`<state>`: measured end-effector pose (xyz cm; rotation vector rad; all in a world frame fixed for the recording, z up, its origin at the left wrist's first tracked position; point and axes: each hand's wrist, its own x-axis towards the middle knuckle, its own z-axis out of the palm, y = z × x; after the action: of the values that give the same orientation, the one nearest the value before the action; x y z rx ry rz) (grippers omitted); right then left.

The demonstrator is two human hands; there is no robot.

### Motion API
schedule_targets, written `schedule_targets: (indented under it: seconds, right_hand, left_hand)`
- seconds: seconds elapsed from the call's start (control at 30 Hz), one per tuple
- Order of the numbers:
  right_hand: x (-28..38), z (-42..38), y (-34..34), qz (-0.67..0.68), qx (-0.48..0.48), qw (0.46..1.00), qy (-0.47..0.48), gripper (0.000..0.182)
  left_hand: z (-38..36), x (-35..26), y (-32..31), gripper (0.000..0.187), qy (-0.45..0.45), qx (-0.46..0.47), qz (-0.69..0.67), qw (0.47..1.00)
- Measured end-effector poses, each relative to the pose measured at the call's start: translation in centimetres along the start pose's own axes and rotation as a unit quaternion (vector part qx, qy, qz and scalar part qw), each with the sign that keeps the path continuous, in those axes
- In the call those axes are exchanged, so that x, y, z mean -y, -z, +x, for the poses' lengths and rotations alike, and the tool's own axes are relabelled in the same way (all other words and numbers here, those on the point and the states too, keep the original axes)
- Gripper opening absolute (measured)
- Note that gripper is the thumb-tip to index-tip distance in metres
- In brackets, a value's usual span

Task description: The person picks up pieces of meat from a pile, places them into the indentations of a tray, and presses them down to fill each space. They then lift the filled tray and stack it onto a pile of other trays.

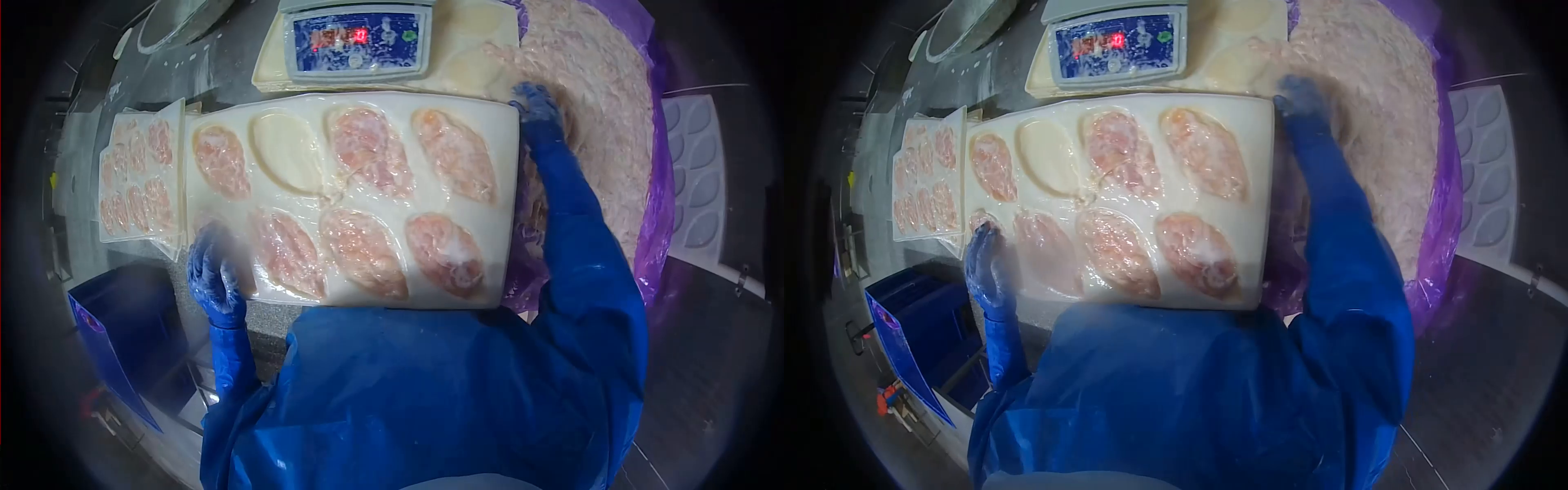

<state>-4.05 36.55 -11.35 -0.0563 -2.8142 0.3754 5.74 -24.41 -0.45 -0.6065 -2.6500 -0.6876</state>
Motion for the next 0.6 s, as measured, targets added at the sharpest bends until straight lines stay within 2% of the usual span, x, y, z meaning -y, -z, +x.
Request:
schedule_targets:
  seconds: [0.03,0.07,0.1,0.13,0.17,0.23,0.27,0.3,0.33,0.37,0.43,0.53,0.57,0.6]
  right_hand:
    - [-0.4,0.5,-0.6,0.038,0.034,0.996,-0.074,0.036]
    - [-2.0,0.6,-2.1,0.04,0.036,0.996,-0.074,0.036]
    - [-4.9,0.3,-3.9,0.021,-0.05,0.997,0.061,0.03]
    - [-7.2,0.1,-4.4,0.001,-0.138,0.971,0.195,0.025]
    - [-8.7,-0.1,-3.4,0.001,-0.143,0.97,0.195,0.025]
    - [-10.1,-0.2,-1.1,0.01,0.017,0.991,0.135,0.031]
    - [-7.2,0.1,0.8,0.012,0.017,0.99,0.142,0.031]
    - [-1.4,0.6,4.4,-0.12,0.064,0.99,0.027,0.031]
    - [1.8,1.0,6.4,-0.248,0.107,0.959,-0.089,0.031]
    - [1.0,1.0,4.7,-0.247,0.105,0.959,-0.087,0.031]
    - [-2.0,1.0,-0.4,-0.022,0.067,0.996,0.051,0.029]
    - [-4.7,1.9,-1.3,0.008,0.014,0.996,0.091,0.025]
    - [-6.0,2.4,-0.7,0.009,0.012,0.995,0.095,0.025]
    - [-7.4,3.1,0.3,-0.019,0.054,0.994,0.089,0.025]
  left_hand:
    - [0.0,0.0,-0.1,0.044,0.01,-0.001,-0.005,1.0]
    - [-0.2,-0.3,0.0,0.044,0.02,-0.001,-0.01,1.0]
    - [-0.3,-0.6,0.0,0.044,0.018,0.0,-0.009,1.0]
    - [-0.2,-0.7,0.0,0.045,0.027,-0.001,-0.007,1.0]
    - [-0.1,-0.8,0.0,0.047,0.035,-0.004,-0.005,0.999]
    - [-0.3,-0.3,-0.2,0.048,0.031,-0.013,0.0,0.999]
    - [-0.6,-0.1,-0.3,0.05,0.028,-0.016,0.003,0.999]
    - [-0.7,-0.1,-0.4,0.05,0.033,-0.02,0.006,0.999]
    - [-0.8,-0.1,-0.5,0.051,0.044,-0.028,-0.008,0.999]
    - [-0.8,-0.1,-0.5,0.052,0.051,-0.034,-0.023,0.998]
    - [-0.7,-0.1,-0.4,0.051,0.038,-0.036,-0.02,0.998]
    - [-0.3,-0.6,0.0,0.046,0.012,-0.039,0.006,0.999]
    - [-0.2,-0.8,0.1,0.042,-0.005,-0.037,0.026,0.999]
    - [-0.1,-0.9,0.1,0.042,-0.005,-0.04,0.029,0.999]
